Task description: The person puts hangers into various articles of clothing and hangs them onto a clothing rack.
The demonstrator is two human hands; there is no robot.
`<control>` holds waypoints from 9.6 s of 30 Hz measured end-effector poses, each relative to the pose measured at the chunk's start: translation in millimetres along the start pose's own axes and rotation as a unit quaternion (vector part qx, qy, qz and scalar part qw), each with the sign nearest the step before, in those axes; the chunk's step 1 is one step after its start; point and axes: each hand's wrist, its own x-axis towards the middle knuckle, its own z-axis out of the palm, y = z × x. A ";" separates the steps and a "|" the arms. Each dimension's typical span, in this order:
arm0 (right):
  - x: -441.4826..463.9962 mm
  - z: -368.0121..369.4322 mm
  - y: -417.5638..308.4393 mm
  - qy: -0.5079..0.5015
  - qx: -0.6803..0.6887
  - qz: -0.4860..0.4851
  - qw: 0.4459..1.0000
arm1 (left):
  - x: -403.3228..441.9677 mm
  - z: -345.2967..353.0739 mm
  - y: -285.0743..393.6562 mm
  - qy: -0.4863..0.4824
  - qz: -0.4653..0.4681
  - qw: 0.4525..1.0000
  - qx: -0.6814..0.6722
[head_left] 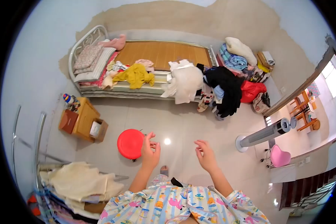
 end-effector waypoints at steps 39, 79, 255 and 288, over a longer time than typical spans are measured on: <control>634.0 -179.7 647.5 0.135 -0.184 0.231 0.946 | 666.0 720.6 -303.8 -0.277 -0.086 0.946 0.146; 698.3 -283.9 617.8 0.413 0.092 0.403 0.811 | 756.7 873.7 -474.7 -0.374 -0.257 0.850 0.269; 429.3 982.7 -778.5 -0.772 0.190 -0.498 0.346 | 234.1 -763.2 -124.3 0.781 -0.279 0.467 0.307; 133.6 1002.3 -877.8 -0.656 0.365 -0.620 0.228 | 85.1 -792.0 -86.4 0.717 -0.339 0.192 0.577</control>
